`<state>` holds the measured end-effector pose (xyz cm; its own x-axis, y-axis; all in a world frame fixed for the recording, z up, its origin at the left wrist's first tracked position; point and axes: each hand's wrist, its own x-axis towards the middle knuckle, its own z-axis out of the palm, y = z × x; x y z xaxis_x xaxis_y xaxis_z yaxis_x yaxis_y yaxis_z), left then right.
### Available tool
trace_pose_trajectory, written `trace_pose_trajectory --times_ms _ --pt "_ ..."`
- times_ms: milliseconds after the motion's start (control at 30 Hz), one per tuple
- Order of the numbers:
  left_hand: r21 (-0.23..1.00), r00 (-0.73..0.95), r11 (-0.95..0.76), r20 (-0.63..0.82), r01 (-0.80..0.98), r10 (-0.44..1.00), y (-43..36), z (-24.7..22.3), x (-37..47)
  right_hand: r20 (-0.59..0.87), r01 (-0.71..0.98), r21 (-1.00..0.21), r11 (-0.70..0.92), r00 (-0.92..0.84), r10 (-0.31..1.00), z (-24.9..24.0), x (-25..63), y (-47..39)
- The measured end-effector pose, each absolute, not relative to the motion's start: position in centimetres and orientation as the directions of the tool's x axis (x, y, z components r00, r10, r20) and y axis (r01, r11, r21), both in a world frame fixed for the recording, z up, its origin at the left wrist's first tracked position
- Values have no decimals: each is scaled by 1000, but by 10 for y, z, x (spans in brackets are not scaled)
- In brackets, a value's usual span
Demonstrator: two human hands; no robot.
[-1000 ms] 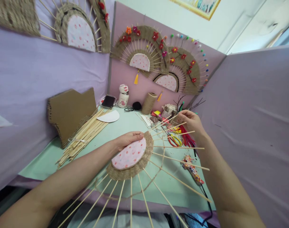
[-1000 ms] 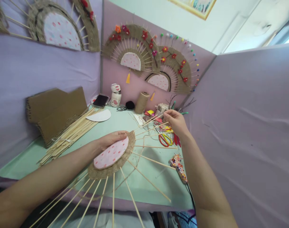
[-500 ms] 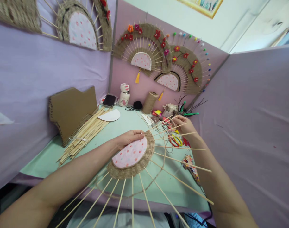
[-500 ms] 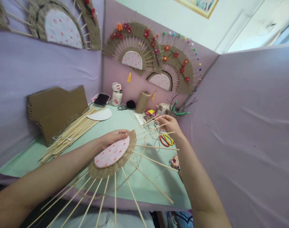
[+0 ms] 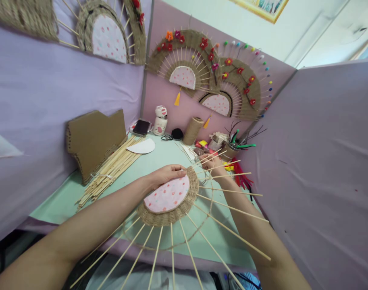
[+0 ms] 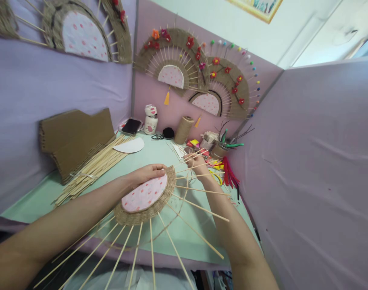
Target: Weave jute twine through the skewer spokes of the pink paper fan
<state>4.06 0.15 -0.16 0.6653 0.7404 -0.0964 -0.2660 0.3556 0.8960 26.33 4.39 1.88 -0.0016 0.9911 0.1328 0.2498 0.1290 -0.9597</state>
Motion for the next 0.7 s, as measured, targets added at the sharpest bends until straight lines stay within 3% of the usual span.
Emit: trace_pose_trajectory --times_ms 700 --pt "905 665 346 -101 -247 740 5 -4 40 196 445 -884 145 71 978 -17 256 62"
